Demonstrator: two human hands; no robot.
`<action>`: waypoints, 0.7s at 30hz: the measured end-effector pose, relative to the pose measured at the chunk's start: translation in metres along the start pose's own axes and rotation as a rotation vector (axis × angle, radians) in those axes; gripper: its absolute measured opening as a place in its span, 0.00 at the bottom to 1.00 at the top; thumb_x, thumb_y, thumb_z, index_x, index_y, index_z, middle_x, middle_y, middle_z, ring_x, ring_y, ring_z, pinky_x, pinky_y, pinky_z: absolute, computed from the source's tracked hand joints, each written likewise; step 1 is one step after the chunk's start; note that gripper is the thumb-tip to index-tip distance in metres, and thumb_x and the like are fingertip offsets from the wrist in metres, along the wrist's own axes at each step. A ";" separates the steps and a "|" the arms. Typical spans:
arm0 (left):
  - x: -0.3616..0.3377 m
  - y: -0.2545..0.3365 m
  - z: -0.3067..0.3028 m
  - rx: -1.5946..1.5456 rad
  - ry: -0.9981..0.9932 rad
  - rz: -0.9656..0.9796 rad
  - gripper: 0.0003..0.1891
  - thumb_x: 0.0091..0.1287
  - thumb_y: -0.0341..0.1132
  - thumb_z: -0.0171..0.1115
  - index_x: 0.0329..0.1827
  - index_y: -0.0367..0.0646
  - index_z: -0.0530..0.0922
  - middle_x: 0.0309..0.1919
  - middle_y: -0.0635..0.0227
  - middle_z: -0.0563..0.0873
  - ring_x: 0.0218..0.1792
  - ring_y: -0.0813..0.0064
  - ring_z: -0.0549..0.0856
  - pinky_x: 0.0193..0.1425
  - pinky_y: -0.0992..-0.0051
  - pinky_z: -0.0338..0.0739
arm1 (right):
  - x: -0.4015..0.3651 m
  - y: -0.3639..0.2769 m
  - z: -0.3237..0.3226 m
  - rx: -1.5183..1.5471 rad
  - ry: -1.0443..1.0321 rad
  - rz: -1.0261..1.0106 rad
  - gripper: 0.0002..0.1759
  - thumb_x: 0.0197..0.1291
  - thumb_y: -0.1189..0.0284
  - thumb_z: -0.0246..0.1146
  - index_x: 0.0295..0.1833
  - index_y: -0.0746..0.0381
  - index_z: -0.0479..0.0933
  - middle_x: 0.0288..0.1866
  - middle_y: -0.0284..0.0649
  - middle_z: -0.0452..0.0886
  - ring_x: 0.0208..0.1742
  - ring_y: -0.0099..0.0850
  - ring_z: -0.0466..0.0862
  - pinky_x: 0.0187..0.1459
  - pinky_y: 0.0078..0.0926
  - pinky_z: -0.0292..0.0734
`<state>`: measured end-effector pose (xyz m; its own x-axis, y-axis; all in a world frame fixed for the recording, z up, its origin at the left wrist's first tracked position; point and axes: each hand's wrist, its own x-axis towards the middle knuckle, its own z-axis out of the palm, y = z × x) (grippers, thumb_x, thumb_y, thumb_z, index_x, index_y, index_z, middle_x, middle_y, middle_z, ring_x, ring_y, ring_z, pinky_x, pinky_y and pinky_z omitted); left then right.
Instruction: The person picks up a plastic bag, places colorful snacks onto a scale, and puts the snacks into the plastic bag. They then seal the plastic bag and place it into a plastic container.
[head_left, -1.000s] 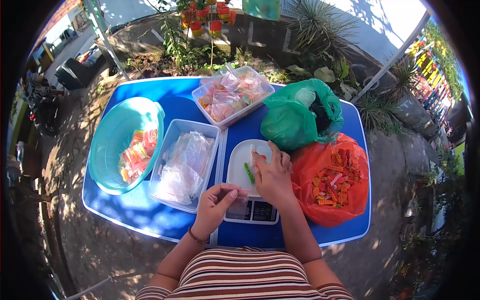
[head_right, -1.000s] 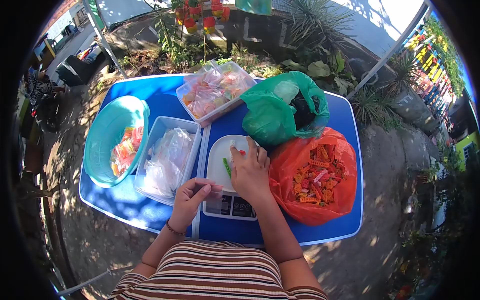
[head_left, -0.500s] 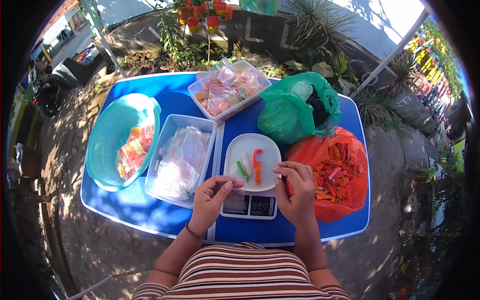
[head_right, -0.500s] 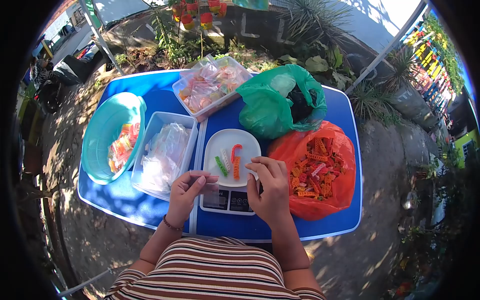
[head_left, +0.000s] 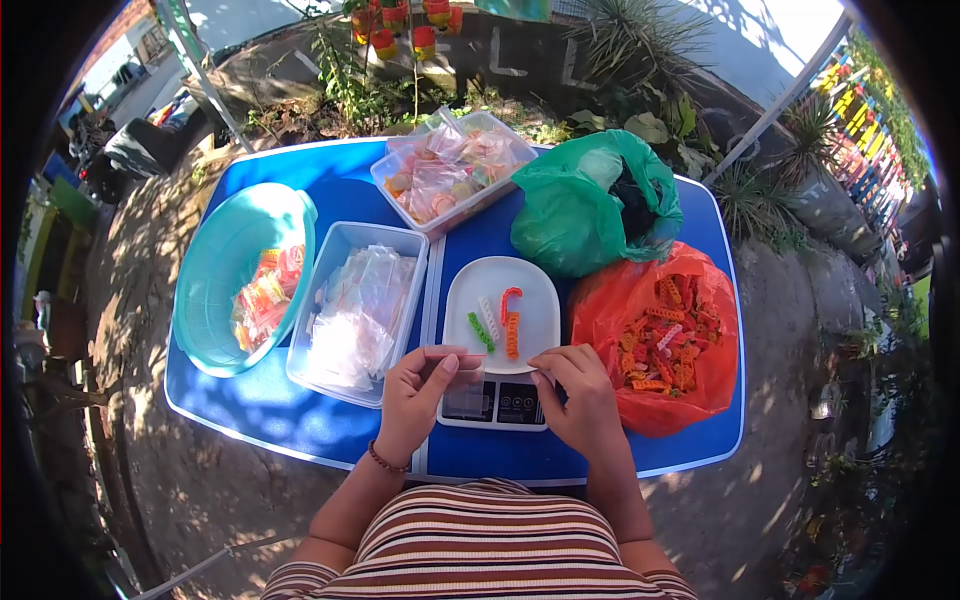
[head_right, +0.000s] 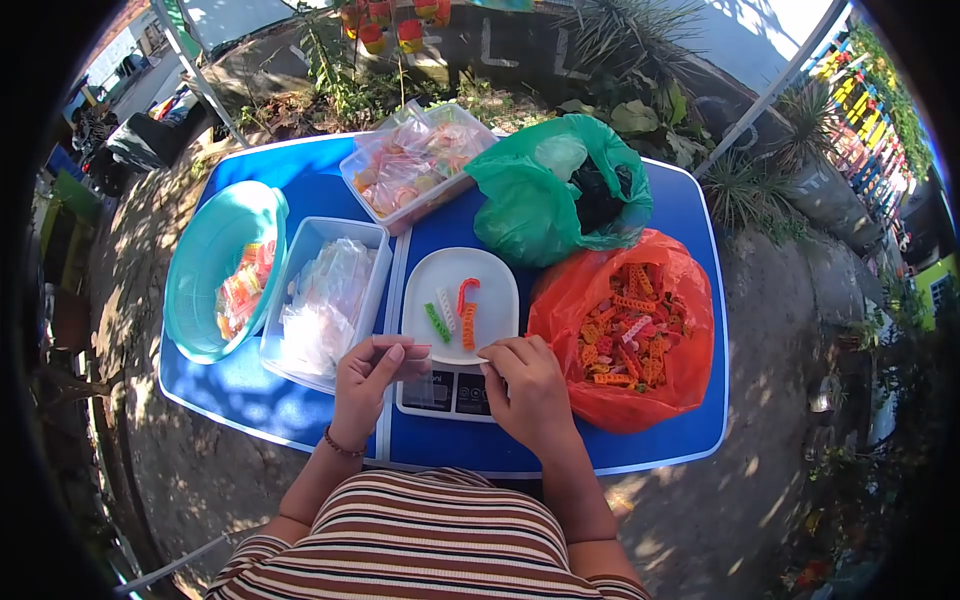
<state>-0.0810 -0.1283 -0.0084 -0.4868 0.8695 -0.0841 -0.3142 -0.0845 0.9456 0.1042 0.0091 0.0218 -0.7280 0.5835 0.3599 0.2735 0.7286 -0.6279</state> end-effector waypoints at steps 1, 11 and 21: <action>0.000 0.000 0.000 0.003 0.001 -0.005 0.13 0.81 0.34 0.58 0.57 0.32 0.81 0.49 0.54 0.91 0.47 0.69 0.92 0.56 0.71 0.87 | 0.001 -0.001 0.001 0.002 0.001 0.000 0.09 0.58 0.81 0.68 0.45 0.64 0.84 0.44 0.42 0.86 0.47 0.42 0.82 0.52 0.40 0.78; -0.004 -0.001 -0.007 0.025 0.052 0.012 0.13 0.81 0.35 0.57 0.55 0.32 0.82 0.46 0.53 0.92 0.45 0.66 0.93 0.52 0.67 0.89 | 0.025 0.013 0.012 0.087 0.052 0.112 0.07 0.61 0.83 0.67 0.45 0.69 0.83 0.41 0.47 0.84 0.35 0.42 0.85 0.39 0.34 0.82; -0.007 -0.003 -0.007 0.006 0.031 -0.025 0.13 0.80 0.32 0.60 0.55 0.28 0.83 0.45 0.54 0.92 0.45 0.70 0.92 0.56 0.71 0.87 | 0.056 0.019 0.050 0.083 -0.119 0.304 0.19 0.58 0.79 0.70 0.51 0.67 0.70 0.41 0.57 0.83 0.43 0.55 0.87 0.44 0.47 0.81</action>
<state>-0.0826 -0.1381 -0.0126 -0.5042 0.8556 -0.1172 -0.3218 -0.0602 0.9449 0.0368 0.0376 -0.0044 -0.6906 0.7201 0.0672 0.4413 0.4932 -0.7497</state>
